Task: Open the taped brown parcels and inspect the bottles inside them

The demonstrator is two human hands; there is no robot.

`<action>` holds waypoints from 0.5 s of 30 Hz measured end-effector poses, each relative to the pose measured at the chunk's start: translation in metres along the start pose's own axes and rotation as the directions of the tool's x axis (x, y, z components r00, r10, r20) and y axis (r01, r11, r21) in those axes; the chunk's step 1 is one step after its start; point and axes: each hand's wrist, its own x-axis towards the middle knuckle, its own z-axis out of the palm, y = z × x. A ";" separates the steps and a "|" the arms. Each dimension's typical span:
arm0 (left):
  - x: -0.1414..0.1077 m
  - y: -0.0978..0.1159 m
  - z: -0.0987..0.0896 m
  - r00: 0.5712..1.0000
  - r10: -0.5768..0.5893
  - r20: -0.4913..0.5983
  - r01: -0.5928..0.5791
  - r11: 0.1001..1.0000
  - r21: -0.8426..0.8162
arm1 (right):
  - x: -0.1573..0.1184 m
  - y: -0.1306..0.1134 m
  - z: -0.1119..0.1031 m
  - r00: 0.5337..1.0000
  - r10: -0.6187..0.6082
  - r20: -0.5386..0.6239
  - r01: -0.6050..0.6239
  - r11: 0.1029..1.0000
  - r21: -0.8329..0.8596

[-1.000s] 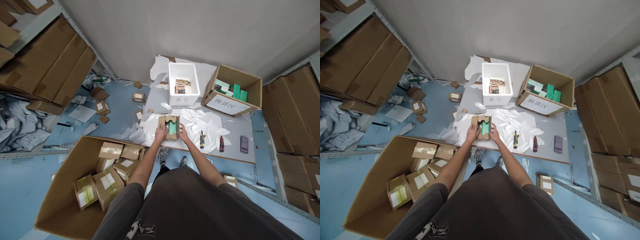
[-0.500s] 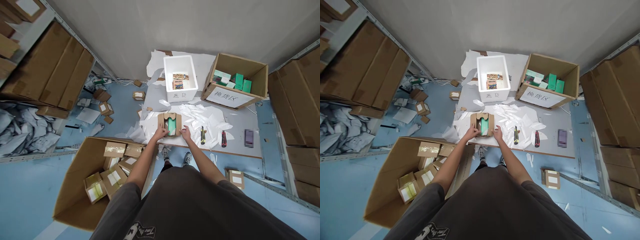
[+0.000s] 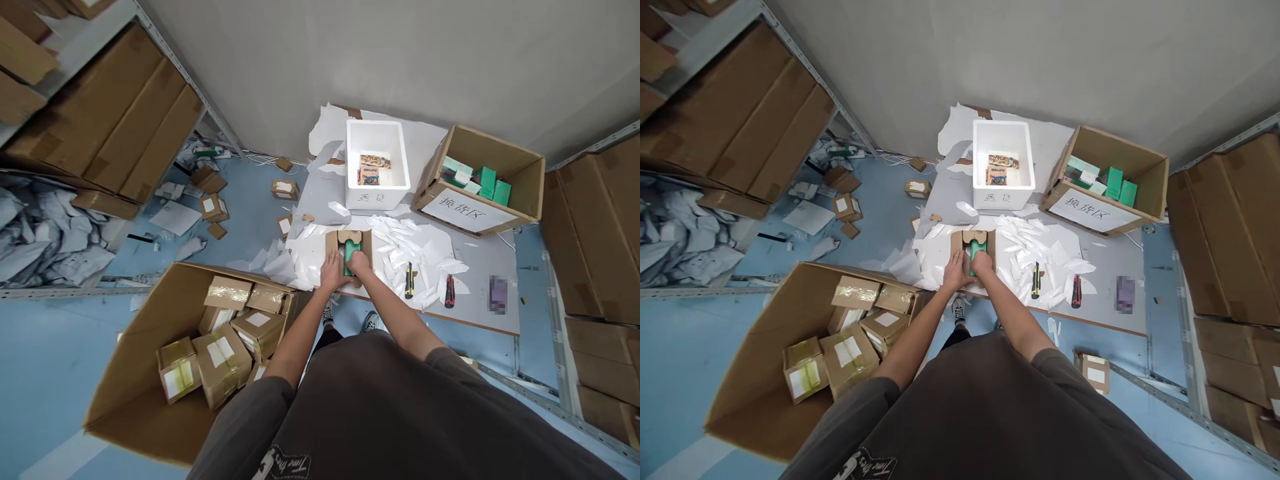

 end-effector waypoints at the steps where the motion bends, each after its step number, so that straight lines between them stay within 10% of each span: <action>1: 0.000 0.000 0.001 1.000 -0.005 0.001 0.005 1.000 -0.020 | 0.005 -0.005 0.003 0.999 0.042 0.014 -0.042 0.999 0.012; 15: -0.001 0.002 0.014 1.000 -0.022 0.021 0.025 0.993 -0.119 | 0.044 -0.020 0.013 0.949 0.313 0.036 -0.306 0.943 -0.133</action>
